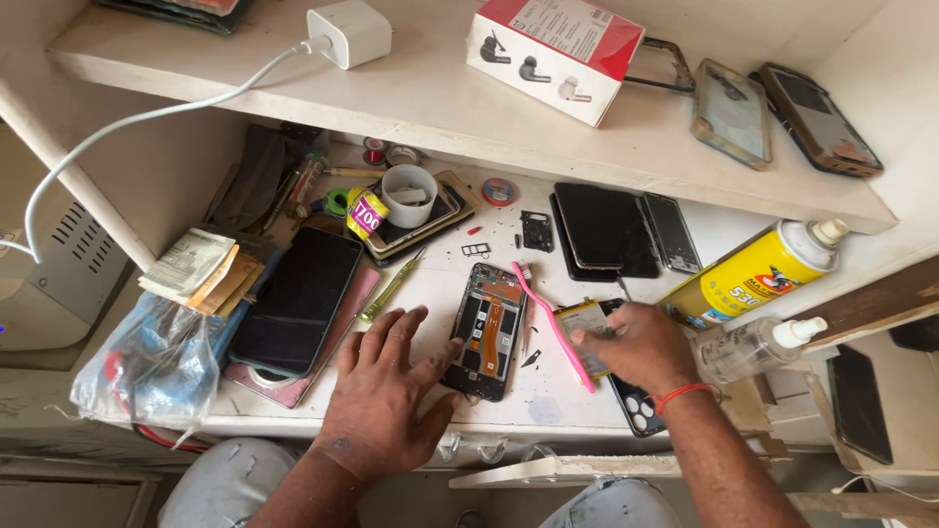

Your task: The person repairs a disassembled smartphone on a cluttered workbench. They use a screwdriver to unscrew components from the phone's exposed internals, manipulate small parts and connectors by hand, reposition the phone body, and handle other phone parts and tools on the bench.

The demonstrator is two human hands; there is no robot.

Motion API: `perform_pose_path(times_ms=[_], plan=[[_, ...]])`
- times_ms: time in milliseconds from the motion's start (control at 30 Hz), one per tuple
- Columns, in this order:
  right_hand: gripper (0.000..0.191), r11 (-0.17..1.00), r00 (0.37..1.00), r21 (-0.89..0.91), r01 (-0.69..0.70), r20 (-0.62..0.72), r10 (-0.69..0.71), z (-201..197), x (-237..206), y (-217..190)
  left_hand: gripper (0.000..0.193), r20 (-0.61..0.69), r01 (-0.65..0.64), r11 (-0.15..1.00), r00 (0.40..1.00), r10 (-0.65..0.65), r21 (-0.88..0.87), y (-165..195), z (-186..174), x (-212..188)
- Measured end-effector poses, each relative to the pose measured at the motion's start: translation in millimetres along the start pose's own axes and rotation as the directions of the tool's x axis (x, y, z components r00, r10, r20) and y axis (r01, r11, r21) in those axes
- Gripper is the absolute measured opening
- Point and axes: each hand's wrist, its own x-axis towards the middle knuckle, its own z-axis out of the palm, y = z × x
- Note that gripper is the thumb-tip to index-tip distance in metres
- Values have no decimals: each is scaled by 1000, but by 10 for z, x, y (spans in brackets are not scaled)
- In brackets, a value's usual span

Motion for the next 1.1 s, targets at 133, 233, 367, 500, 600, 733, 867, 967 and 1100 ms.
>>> perform_pose_path(times_ms=[133,233,367,500,600,733,867,967,1100], plan=[[28,936,997,343,-73,41,63,22,127,114,48,70,33,999,997,-35,21,-44,16,46],[16,871,998,490,-47,59,20,-61,160,82,45,102,66,998,993,-66,4,-54,5,60],[15,931,983,339,133,-165,-81,-253,57,-61,36,42,26,999,999,-25,-30,-61,-31,26],[15,775,921,514,369,-312,-232,-170,-90,-301,30,28,-5,999,1000,6,-45,-87,-42,-13],[13,746,929,556,367,-253,-269,63,-182,-507,32,28,-17,996,999,20,-92,-112,-46,-45],[17,648,992,757,-77,126,-30,403,-287,-752,40,-24,-14,983,1000,10,-183,-174,-87,-68],[20,563,965,800,-206,263,-20,570,-311,-852,76,38,86,968,996,-80,-234,-203,-107,-40],[21,569,951,781,-258,309,7,625,-333,-868,86,136,108,972,987,-80,-209,-207,-94,-10],[22,624,951,742,-247,309,9,655,-365,-883,87,152,122,968,984,-89,-221,-228,-86,-13]])
